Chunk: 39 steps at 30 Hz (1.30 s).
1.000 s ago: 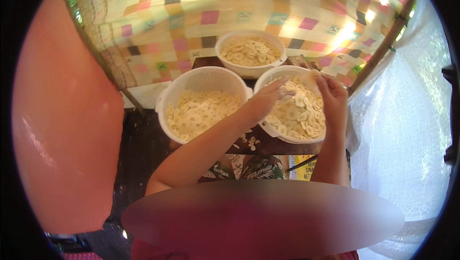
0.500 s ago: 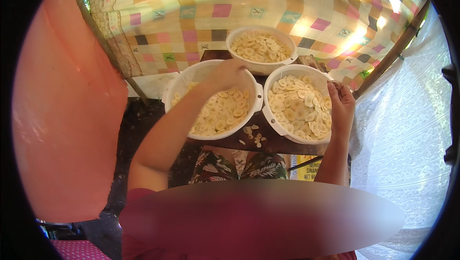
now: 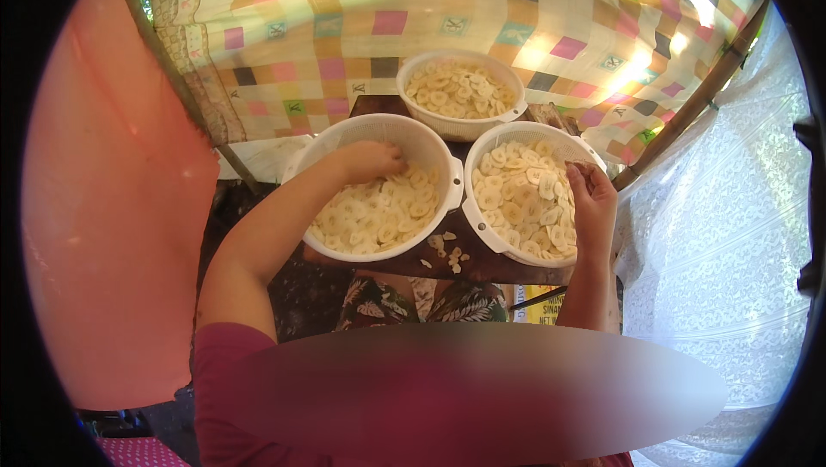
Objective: The person sorts sliced banana pieces by hand, separating them between two white colanders on a table. The person repeatedly picks up slices, inspects them, and places them into one of the colanders.
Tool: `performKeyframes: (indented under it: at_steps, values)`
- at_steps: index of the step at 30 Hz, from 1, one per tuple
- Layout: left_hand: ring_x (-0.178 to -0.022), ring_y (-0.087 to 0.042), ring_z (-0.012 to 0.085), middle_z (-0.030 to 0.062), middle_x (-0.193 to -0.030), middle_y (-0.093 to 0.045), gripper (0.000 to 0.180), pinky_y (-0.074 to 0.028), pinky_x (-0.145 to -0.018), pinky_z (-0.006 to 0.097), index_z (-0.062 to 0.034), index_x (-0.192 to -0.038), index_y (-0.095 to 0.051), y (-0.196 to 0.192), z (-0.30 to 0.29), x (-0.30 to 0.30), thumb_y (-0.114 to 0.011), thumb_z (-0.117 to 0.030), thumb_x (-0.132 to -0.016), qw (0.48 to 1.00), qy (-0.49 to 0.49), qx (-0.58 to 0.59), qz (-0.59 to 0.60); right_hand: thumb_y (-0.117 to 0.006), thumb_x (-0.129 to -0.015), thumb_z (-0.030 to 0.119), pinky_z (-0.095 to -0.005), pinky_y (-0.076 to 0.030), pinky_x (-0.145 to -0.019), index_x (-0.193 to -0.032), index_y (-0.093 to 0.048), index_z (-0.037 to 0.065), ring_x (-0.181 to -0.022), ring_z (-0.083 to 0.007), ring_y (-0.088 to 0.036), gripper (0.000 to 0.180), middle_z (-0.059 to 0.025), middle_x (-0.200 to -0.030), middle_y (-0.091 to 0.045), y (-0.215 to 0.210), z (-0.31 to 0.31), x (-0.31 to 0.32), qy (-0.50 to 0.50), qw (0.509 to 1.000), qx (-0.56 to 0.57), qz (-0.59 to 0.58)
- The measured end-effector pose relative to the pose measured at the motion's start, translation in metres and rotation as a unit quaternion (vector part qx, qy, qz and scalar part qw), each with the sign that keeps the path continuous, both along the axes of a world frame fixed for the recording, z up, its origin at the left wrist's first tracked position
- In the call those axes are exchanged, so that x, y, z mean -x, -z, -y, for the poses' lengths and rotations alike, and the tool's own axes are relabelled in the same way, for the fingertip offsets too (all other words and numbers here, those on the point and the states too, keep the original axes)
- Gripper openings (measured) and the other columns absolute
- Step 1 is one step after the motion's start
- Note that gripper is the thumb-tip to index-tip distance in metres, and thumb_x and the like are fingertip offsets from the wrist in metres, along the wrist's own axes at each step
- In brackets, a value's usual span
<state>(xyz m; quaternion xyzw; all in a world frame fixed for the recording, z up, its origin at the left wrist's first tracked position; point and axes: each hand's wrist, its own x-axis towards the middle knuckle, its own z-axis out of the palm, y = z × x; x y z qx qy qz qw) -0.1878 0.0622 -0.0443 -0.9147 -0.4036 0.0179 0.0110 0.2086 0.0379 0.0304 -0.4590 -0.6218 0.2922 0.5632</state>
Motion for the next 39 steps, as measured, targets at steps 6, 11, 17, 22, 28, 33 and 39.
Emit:
performKeyframes:
  at_steps: [6,11,17,22,28,33,39]
  values:
    - [-0.105,-0.060,0.0304,0.0116,-0.107,-0.060,0.030,-0.050,-0.090,0.040,-0.0090,-0.111,-0.064,0.001,-0.002,-0.002,-0.059,-0.004,-0.083,1.000,0.008,0.001,0.025,-0.067,-0.092,0.014,-0.0248,-0.048,-0.083,-0.101,-0.067,-0.002,-0.086,-0.0104,-0.063,0.018,-0.0051,-0.092,-0.070,0.000,0.002,0.005,-0.022,1.000,0.004,-0.021]
    - [-0.105,-0.060,0.0340,0.0134,-0.118,-0.060,0.029,-0.049,-0.089,0.042,-0.0044,-0.109,-0.064,-0.003,-0.004,-0.005,-0.057,0.002,-0.081,0.969,-0.168,0.108,0.148,-0.067,-0.091,0.014,-0.0245,-0.048,-0.082,-0.100,-0.067,-0.001,-0.086,-0.0098,-0.063,0.017,-0.0044,-0.091,-0.069,-0.005,0.008,0.018,-0.060,0.997,0.011,-0.038]
    - [-0.111,-0.057,0.0330,0.0138,-0.123,-0.059,0.038,-0.048,-0.091,0.040,-0.0042,-0.113,-0.065,-0.008,0.020,0.007,-0.057,0.009,-0.077,0.938,-0.185,0.111,0.270,-0.066,-0.092,0.014,-0.0254,-0.049,-0.081,-0.100,-0.068,-0.001,-0.085,-0.0099,-0.063,0.017,-0.0045,-0.089,-0.070,0.005,0.015,0.037,-0.098,0.995,0.009,-0.015]
    - [-0.113,-0.056,0.0294,0.0116,-0.121,-0.059,0.043,-0.047,-0.095,0.038,-0.0082,-0.117,-0.065,0.002,0.026,0.002,-0.060,0.006,-0.077,0.989,-0.088,0.043,0.107,-0.066,-0.092,0.014,-0.0252,-0.049,-0.080,-0.103,-0.068,-0.002,-0.085,-0.0098,-0.063,0.019,-0.0054,-0.090,-0.069,0.007,0.012,0.035,-0.095,0.995,0.019,-0.018]
    - [-0.111,-0.058,0.0287,0.0099,-0.117,-0.062,0.038,-0.049,-0.093,0.037,-0.0096,-0.117,-0.065,0.002,0.014,-0.005,-0.061,0.001,-0.081,0.997,-0.057,0.022,0.036,-0.066,-0.092,0.014,-0.0243,-0.049,-0.080,-0.103,-0.068,-0.002,-0.086,-0.0093,-0.062,0.020,-0.0052,-0.093,-0.069,0.010,0.011,0.033,-0.106,0.993,0.028,-0.037]
    - [-0.109,-0.061,0.0289,0.0137,-0.121,-0.062,0.033,-0.051,-0.095,0.036,-0.0030,-0.122,-0.060,-0.022,0.020,-0.022,-0.055,-0.005,-0.090,0.885,-0.236,0.191,0.352,-0.065,-0.092,0.011,-0.0243,-0.048,-0.079,-0.103,-0.069,-0.001,-0.085,-0.0094,-0.062,0.017,-0.0046,-0.092,-0.069,0.002,0.018,0.039,-0.102,0.995,0.008,-0.018]
    - [-0.114,-0.060,0.0270,0.0172,-0.124,-0.058,0.037,-0.051,-0.101,0.035,0.0078,-0.129,-0.049,-0.063,0.057,-0.063,-0.050,-0.003,-0.093,0.519,-0.126,0.445,0.719,-0.068,-0.087,0.006,-0.0283,-0.049,-0.076,-0.103,-0.070,0.001,-0.083,-0.0184,-0.064,0.017,-0.0083,-0.092,-0.067,-0.011,0.043,0.079,-0.110,0.982,-0.123,0.094]
